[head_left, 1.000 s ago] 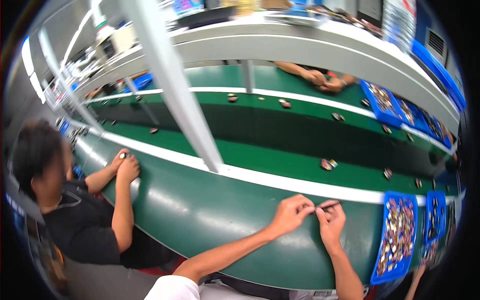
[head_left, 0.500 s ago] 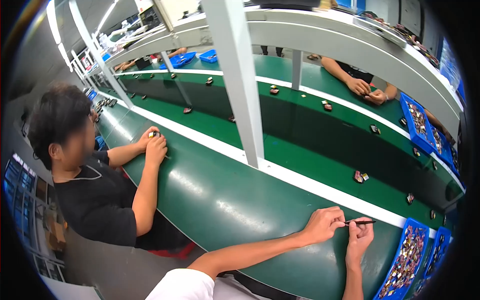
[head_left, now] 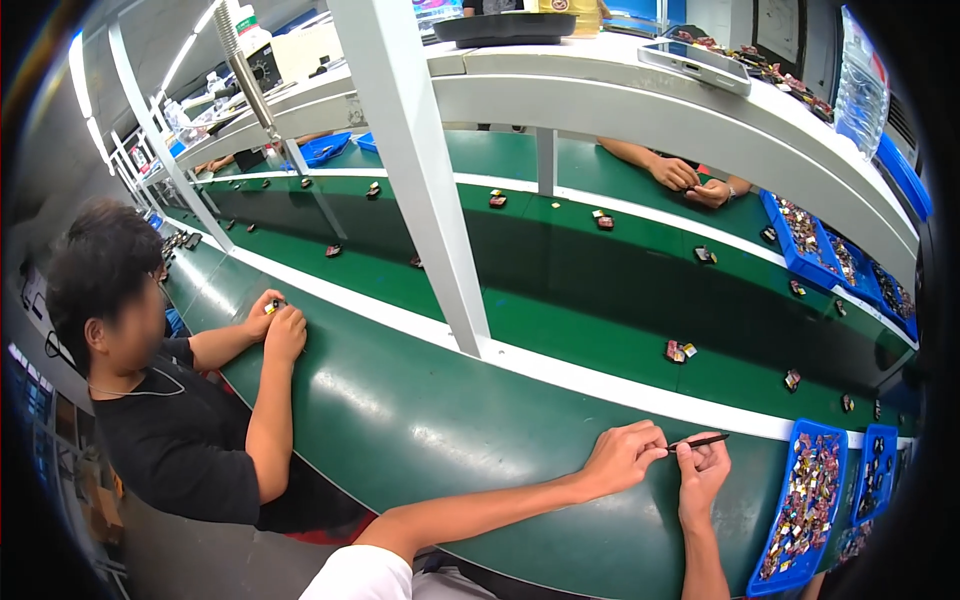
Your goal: Assembling small electronic components on a factory production line.
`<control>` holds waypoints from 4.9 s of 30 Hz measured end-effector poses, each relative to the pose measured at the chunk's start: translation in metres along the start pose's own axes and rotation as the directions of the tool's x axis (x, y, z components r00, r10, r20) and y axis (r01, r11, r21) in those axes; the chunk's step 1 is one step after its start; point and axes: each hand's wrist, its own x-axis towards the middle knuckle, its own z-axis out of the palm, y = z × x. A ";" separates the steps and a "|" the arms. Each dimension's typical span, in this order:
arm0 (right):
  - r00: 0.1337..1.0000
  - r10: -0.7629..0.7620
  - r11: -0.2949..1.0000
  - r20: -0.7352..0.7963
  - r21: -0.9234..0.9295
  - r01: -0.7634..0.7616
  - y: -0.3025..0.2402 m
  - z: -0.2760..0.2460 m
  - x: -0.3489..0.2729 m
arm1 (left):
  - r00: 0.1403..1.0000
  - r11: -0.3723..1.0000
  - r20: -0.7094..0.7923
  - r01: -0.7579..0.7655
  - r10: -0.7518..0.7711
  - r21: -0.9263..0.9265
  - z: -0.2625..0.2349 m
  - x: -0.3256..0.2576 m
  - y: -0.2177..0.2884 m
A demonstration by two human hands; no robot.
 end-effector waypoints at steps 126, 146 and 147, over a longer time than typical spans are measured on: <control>0.961 -0.245 0.920 -0.126 -0.343 0.190 -0.004 -0.002 0.001 | 0.996 0.996 -0.001 0.089 -0.089 -0.027 0.012 0.014 -0.005; 0.971 -0.140 0.982 -0.193 -0.154 0.111 0.006 -0.018 0.007 | 0.572 0.570 -0.007 -0.819 0.820 -0.073 -0.078 0.001 0.211; 0.970 -0.149 0.982 -0.192 -0.142 0.123 0.006 -0.013 0.007 | 0.477 0.479 -0.127 -0.878 0.870 -0.015 -0.071 0.000 0.207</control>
